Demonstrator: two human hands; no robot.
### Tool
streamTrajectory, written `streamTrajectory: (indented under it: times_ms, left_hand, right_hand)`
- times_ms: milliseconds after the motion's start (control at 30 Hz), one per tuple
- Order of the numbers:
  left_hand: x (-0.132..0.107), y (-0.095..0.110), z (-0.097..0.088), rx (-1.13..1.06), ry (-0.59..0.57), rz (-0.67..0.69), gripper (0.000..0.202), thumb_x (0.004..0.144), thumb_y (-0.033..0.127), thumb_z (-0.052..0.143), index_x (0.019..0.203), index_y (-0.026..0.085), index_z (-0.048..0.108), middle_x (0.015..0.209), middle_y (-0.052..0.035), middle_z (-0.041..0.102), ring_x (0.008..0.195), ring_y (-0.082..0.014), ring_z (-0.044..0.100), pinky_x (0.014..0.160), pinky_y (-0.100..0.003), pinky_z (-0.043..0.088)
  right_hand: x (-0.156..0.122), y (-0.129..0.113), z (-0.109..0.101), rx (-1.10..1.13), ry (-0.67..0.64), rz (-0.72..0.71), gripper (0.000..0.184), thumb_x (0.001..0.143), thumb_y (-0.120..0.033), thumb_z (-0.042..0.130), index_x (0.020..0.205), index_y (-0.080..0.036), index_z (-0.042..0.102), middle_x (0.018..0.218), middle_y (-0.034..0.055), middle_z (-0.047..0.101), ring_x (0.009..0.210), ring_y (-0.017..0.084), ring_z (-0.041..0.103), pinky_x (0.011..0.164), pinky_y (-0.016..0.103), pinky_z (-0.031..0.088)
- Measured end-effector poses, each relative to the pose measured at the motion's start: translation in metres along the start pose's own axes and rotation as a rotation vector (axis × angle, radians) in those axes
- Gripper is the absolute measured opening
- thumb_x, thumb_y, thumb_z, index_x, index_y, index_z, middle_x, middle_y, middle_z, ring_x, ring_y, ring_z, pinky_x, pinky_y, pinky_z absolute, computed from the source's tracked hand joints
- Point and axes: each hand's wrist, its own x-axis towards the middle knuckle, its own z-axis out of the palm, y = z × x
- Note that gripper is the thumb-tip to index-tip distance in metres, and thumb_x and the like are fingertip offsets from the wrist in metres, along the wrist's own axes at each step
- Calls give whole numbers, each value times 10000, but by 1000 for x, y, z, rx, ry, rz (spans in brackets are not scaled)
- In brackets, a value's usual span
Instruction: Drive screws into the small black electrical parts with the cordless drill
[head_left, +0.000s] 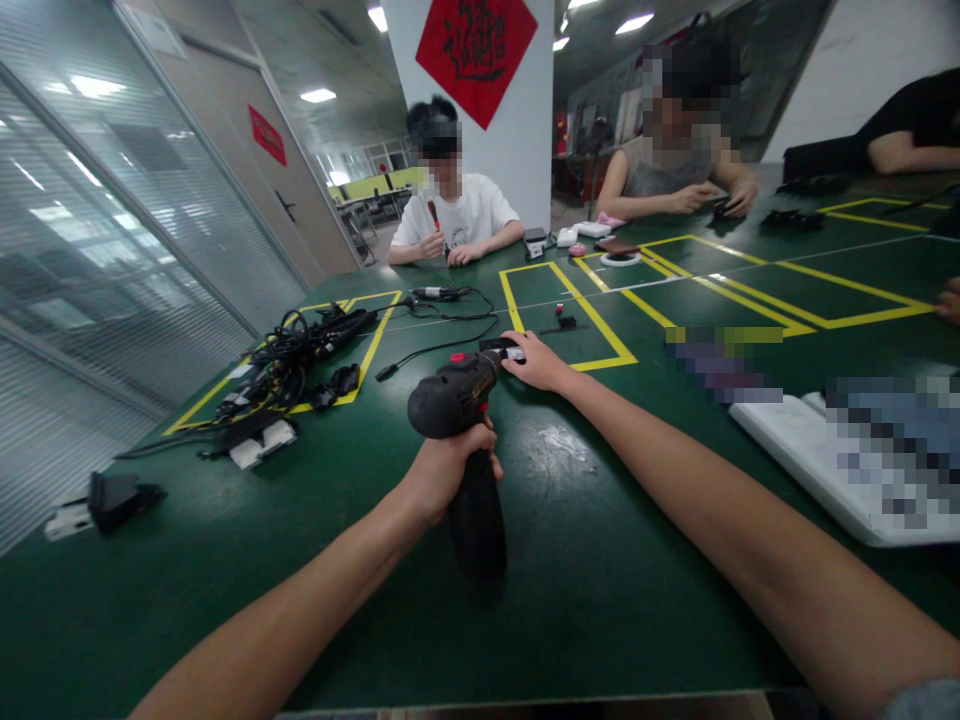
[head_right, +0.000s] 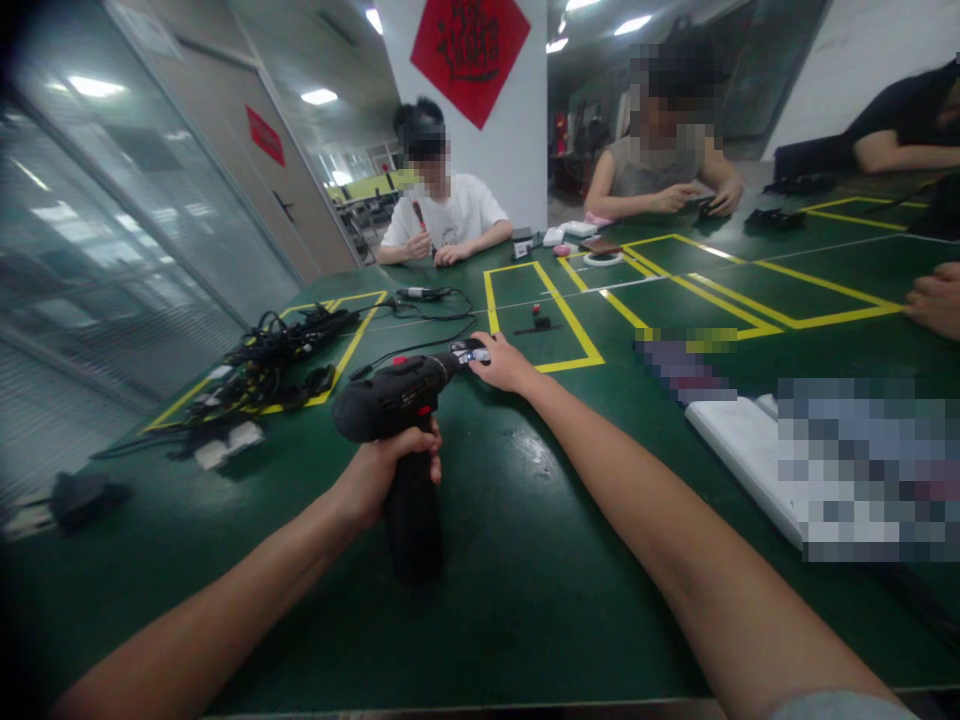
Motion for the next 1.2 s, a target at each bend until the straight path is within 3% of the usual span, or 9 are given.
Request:
streamTrajectory:
  times_ms: [1200]
  left_hand:
    - [1, -1, -2, -33, -13, 5, 141, 647, 236, 628, 751, 160, 571, 579, 4, 580, 468, -134, 559, 492, -246, 439]
  right_hand:
    - [-1, -2, -1, 4, 9, 12, 553, 837, -349, 581, 1361, -202, 482, 1191, 116, 526, 1068, 254, 590, 984, 404, 463]
